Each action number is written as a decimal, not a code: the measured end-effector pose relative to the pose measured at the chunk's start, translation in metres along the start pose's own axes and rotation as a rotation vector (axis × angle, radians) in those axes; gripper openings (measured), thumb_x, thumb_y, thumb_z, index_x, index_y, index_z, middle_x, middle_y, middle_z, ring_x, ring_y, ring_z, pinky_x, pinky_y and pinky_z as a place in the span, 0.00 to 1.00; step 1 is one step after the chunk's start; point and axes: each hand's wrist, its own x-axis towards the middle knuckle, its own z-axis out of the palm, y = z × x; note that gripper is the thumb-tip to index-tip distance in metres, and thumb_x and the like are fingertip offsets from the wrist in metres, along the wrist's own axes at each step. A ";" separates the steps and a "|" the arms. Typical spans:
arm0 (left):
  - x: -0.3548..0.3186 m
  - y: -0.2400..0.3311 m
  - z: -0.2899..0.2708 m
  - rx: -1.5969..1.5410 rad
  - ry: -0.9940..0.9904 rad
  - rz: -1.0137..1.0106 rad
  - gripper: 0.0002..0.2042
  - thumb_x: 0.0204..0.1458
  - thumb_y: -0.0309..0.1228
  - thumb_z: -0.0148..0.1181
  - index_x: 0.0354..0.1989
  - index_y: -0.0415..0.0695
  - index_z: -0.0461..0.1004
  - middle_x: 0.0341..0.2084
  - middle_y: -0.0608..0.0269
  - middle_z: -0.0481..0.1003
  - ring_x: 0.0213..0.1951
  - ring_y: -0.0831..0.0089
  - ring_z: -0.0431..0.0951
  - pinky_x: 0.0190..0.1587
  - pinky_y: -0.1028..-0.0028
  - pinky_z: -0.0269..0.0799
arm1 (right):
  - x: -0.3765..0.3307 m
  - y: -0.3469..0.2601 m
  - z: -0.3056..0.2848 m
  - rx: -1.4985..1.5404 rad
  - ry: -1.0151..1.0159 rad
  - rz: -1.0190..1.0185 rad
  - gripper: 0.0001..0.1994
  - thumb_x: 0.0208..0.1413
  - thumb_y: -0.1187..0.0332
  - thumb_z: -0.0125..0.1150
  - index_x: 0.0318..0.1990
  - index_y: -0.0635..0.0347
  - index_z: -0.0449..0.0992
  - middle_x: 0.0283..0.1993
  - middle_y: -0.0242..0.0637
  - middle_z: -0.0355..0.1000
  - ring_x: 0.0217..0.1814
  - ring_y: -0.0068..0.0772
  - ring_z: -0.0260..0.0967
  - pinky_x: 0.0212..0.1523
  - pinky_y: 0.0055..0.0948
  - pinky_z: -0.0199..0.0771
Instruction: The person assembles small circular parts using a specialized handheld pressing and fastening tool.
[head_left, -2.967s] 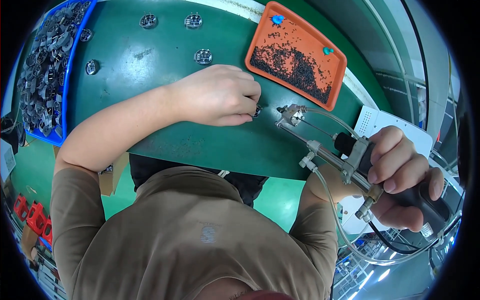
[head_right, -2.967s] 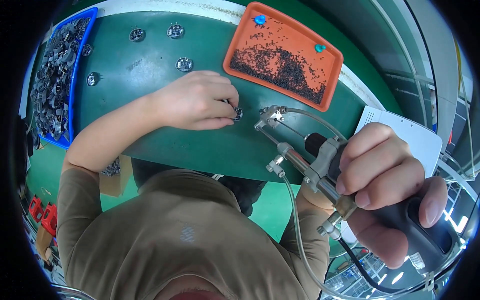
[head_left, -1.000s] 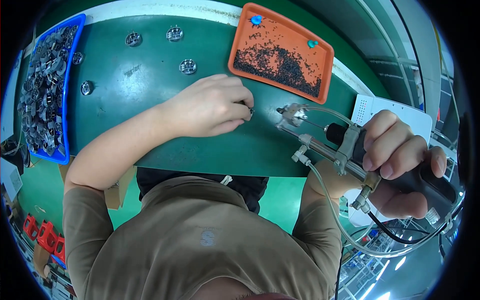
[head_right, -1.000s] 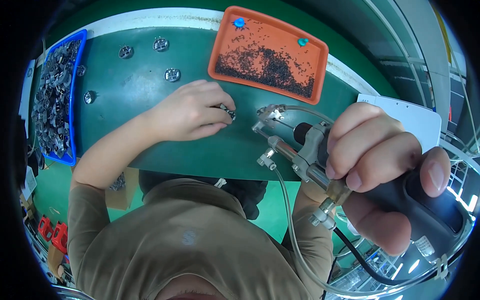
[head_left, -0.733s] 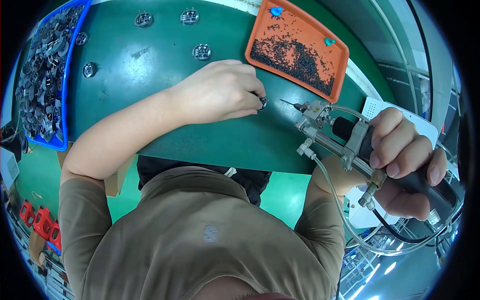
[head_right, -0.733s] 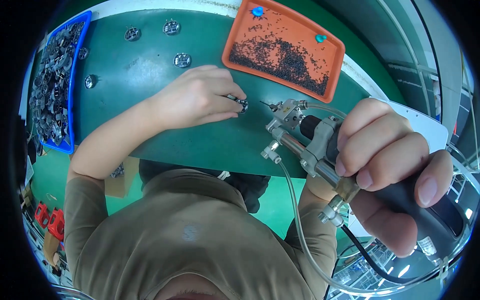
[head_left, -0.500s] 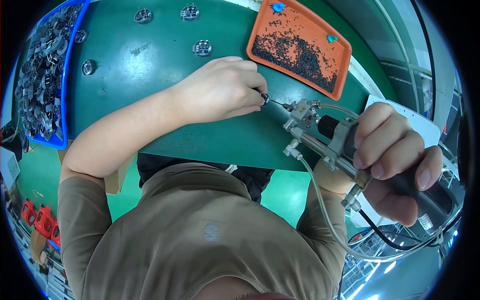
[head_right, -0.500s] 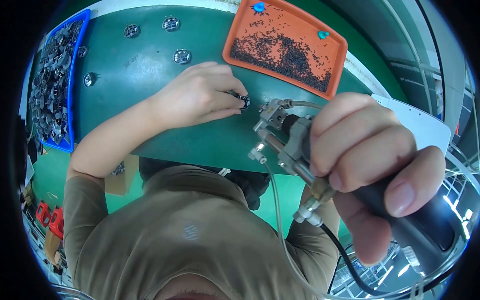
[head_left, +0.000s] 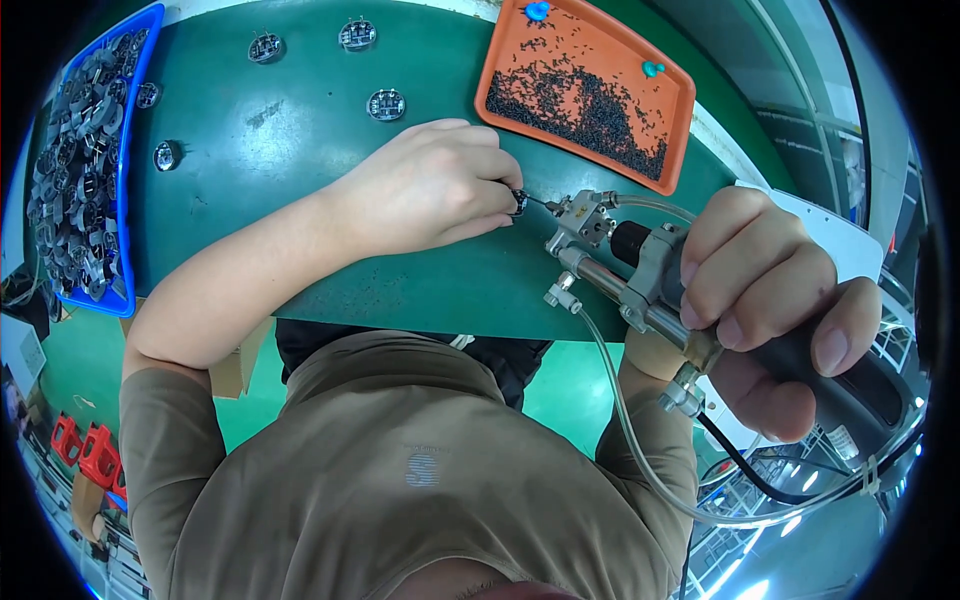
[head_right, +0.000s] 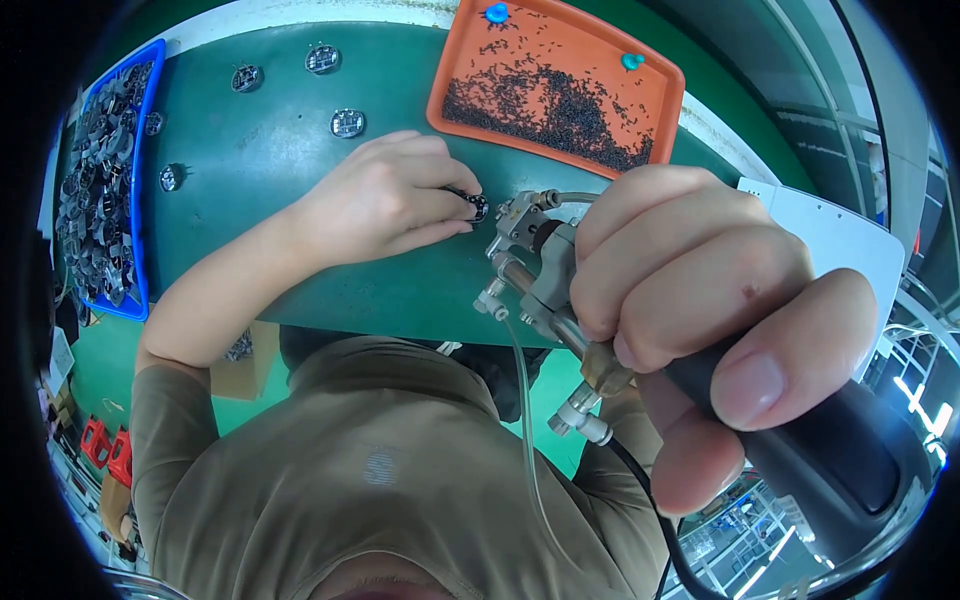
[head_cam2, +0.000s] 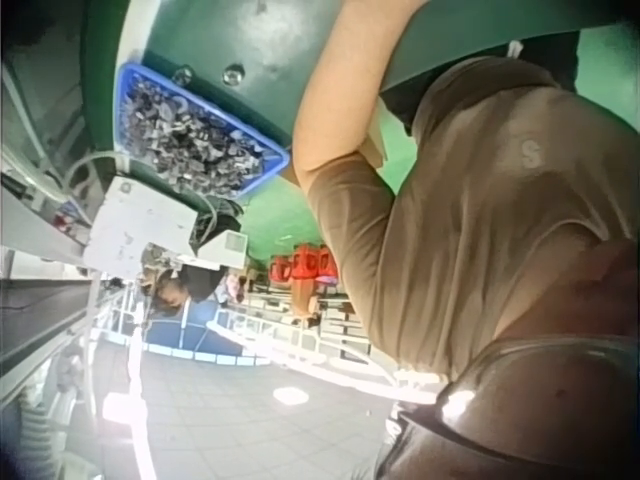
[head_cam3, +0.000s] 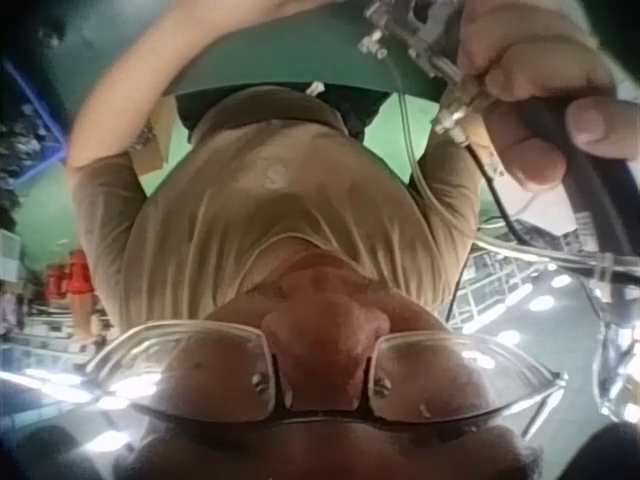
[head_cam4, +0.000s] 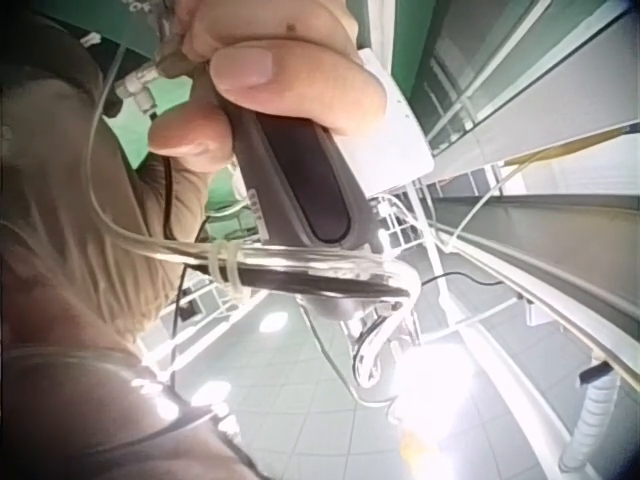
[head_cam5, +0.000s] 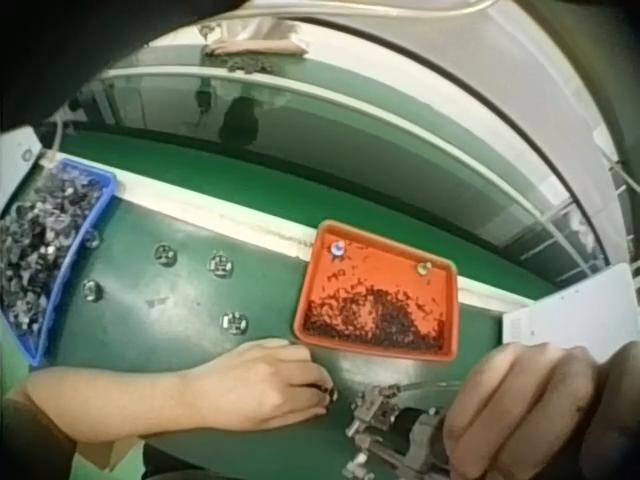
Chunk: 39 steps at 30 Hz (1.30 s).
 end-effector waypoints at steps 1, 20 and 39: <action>0.000 0.000 0.000 -0.004 0.001 -0.002 0.05 0.48 0.29 0.72 0.31 0.42 0.83 0.39 0.65 0.80 0.40 0.64 0.79 0.46 0.63 0.75 | 0.000 0.000 -0.001 0.000 0.001 0.000 0.21 0.65 0.47 0.64 0.56 0.48 0.68 0.33 0.29 0.71 0.26 0.26 0.71 0.33 0.30 0.66; -0.002 -0.001 0.001 0.001 -0.004 -0.005 0.06 0.49 0.30 0.71 0.32 0.42 0.83 0.39 0.66 0.81 0.40 0.66 0.79 0.47 0.64 0.75 | -0.004 0.000 0.008 -0.027 0.081 -0.035 0.22 0.65 0.45 0.64 0.55 0.47 0.68 0.33 0.28 0.70 0.26 0.24 0.70 0.33 0.30 0.65; 0.000 -0.002 0.001 0.031 -0.006 0.029 0.06 0.50 0.31 0.71 0.31 0.41 0.83 0.38 0.64 0.81 0.39 0.64 0.79 0.45 0.63 0.76 | 0.016 0.001 0.010 -0.080 0.016 0.129 0.12 0.66 0.60 0.58 0.47 0.50 0.61 0.25 0.30 0.66 0.19 0.28 0.66 0.26 0.36 0.65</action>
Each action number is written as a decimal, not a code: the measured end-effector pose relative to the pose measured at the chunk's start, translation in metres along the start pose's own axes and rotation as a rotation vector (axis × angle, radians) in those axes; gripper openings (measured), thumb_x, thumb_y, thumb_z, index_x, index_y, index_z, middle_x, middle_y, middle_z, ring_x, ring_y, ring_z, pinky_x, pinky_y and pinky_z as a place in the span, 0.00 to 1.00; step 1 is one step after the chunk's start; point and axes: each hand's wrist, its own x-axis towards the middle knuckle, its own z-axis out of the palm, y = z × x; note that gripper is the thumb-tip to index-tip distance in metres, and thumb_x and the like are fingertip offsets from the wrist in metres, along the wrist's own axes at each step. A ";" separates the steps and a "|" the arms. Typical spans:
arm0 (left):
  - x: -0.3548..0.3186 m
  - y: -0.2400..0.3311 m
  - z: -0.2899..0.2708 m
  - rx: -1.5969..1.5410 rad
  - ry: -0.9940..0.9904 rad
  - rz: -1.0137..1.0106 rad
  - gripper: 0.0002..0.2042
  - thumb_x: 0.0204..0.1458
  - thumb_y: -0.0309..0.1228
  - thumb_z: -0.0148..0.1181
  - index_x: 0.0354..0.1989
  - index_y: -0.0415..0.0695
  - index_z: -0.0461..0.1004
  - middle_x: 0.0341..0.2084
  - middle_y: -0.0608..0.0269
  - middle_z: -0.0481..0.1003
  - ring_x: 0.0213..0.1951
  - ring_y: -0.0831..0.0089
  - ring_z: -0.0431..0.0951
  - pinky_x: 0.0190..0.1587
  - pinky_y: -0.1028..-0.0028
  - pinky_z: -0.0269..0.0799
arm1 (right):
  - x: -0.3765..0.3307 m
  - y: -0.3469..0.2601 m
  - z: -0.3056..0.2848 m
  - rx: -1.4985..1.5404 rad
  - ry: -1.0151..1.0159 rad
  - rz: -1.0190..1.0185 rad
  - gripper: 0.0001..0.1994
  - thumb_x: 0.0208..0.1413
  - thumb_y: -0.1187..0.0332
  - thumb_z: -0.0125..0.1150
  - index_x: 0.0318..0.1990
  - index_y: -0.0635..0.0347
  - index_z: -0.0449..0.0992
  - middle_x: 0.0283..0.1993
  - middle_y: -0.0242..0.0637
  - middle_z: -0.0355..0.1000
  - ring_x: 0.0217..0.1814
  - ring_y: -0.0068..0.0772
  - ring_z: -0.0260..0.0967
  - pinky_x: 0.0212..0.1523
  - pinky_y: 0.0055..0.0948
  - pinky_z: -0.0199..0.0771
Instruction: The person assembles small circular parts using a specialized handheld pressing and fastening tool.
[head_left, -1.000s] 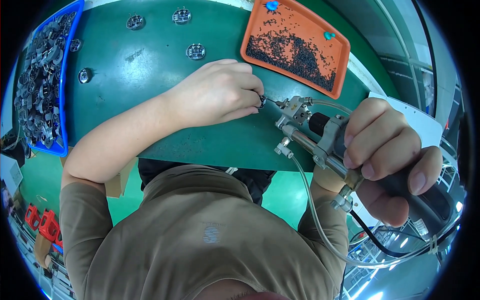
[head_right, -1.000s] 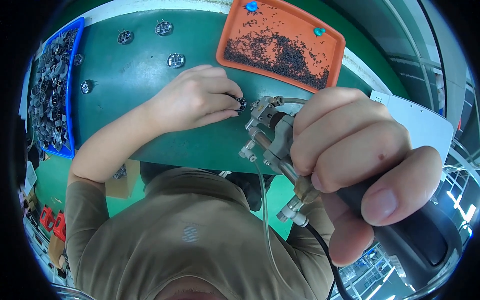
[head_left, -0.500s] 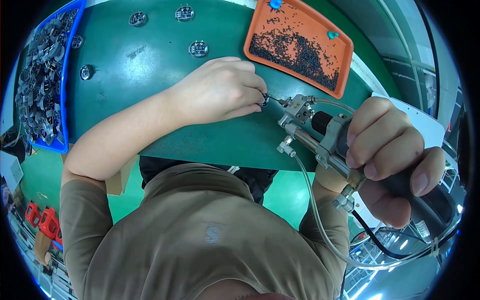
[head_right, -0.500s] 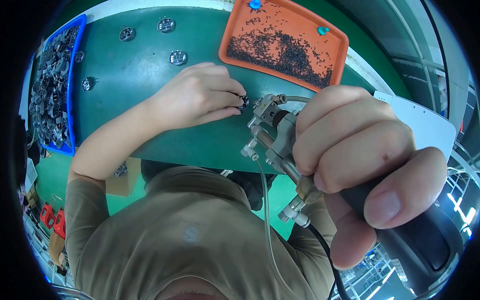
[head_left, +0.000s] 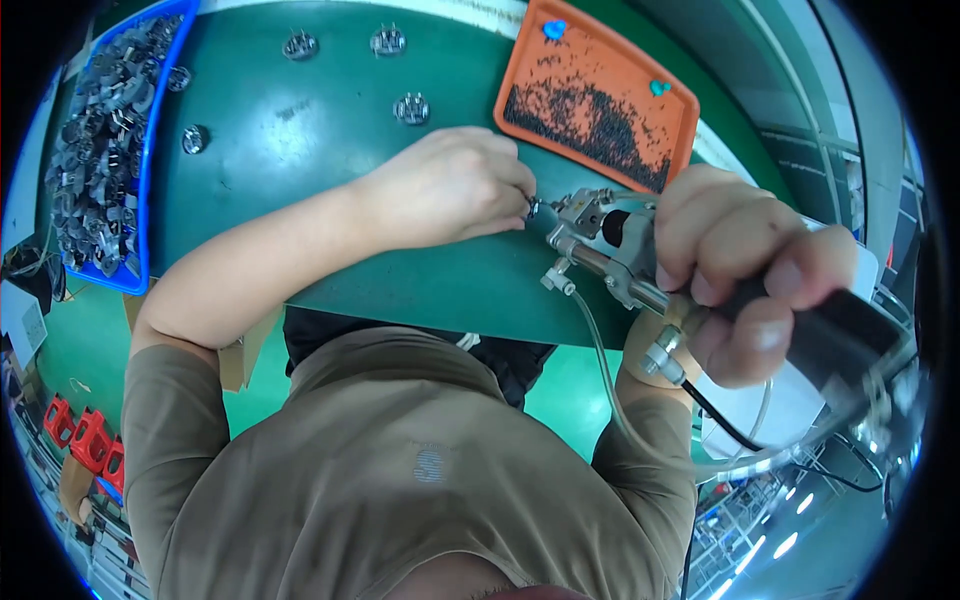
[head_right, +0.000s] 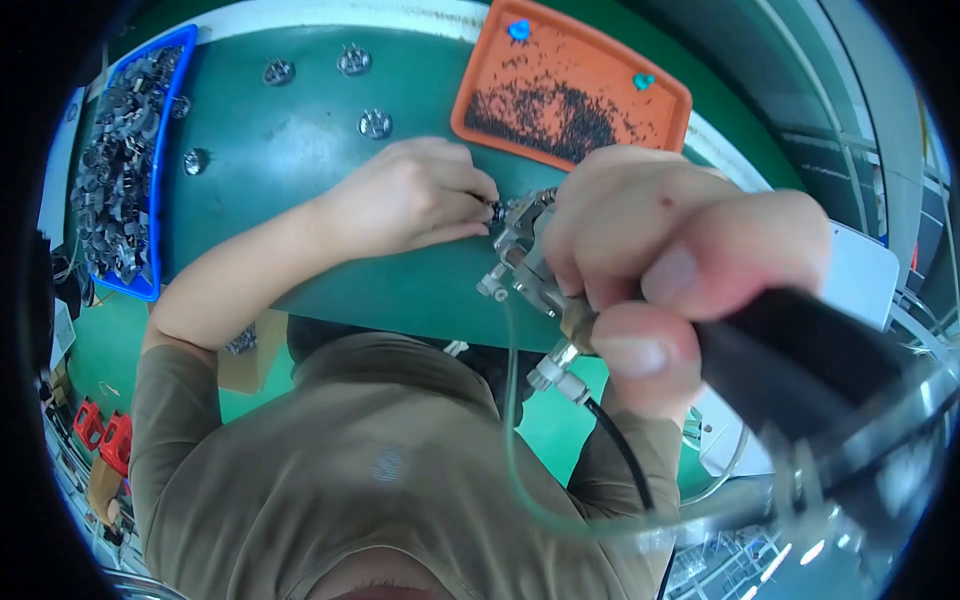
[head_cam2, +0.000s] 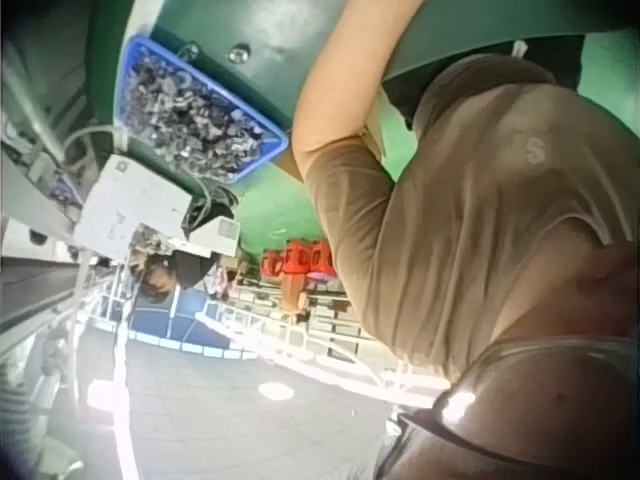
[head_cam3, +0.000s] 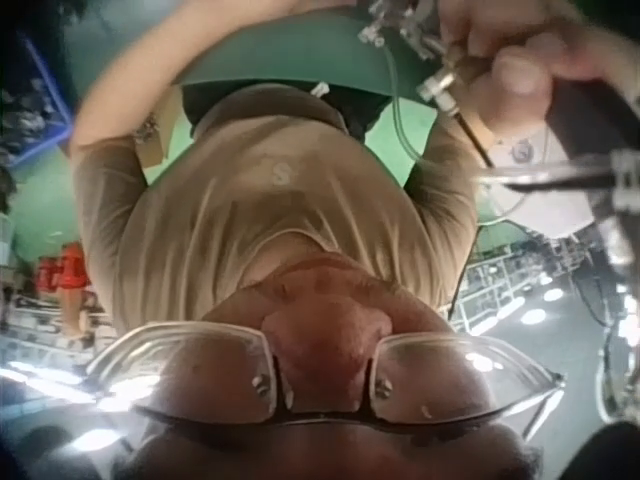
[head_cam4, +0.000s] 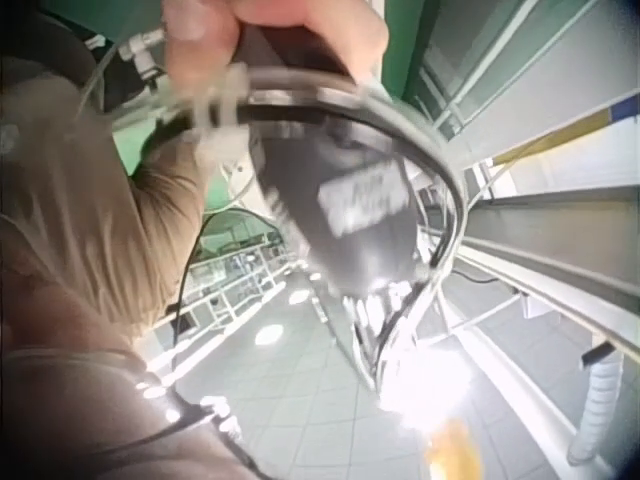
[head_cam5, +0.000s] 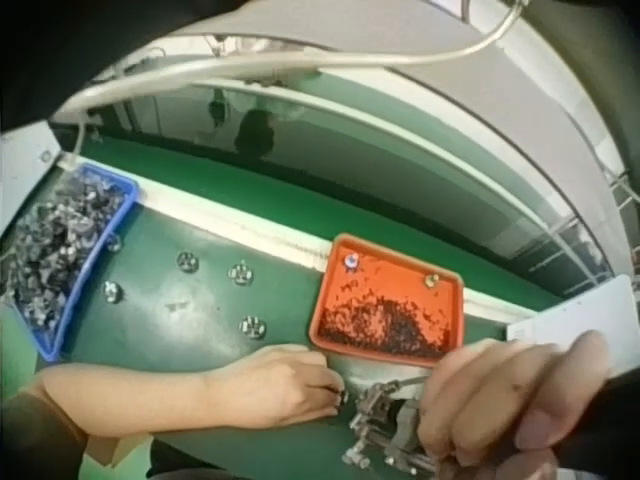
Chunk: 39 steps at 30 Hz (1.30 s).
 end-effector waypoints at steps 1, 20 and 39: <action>0.001 -0.001 -0.001 -0.017 0.001 0.013 0.06 0.50 0.30 0.71 0.31 0.41 0.83 0.38 0.64 0.81 0.39 0.64 0.79 0.44 0.63 0.76 | 0.000 0.000 0.006 -0.005 0.096 0.009 0.12 0.66 0.60 0.58 0.46 0.50 0.62 0.25 0.31 0.66 0.18 0.30 0.65 0.25 0.36 0.64; -0.003 0.000 0.000 -0.040 -0.018 -0.023 0.06 0.48 0.29 0.71 0.33 0.43 0.83 0.40 0.66 0.81 0.42 0.65 0.80 0.48 0.63 0.76 | -0.022 -0.024 -0.018 0.074 0.132 -0.101 0.23 0.66 0.47 0.62 0.58 0.50 0.70 0.31 0.27 0.68 0.25 0.24 0.64 0.33 0.31 0.55; -0.002 0.001 0.003 -0.043 0.000 -0.011 0.06 0.48 0.29 0.71 0.33 0.42 0.84 0.38 0.66 0.81 0.39 0.64 0.79 0.46 0.63 0.75 | -0.014 -0.001 0.000 0.116 -0.054 -0.102 0.23 0.64 0.46 0.66 0.56 0.46 0.68 0.30 0.25 0.69 0.23 0.22 0.70 0.31 0.28 0.65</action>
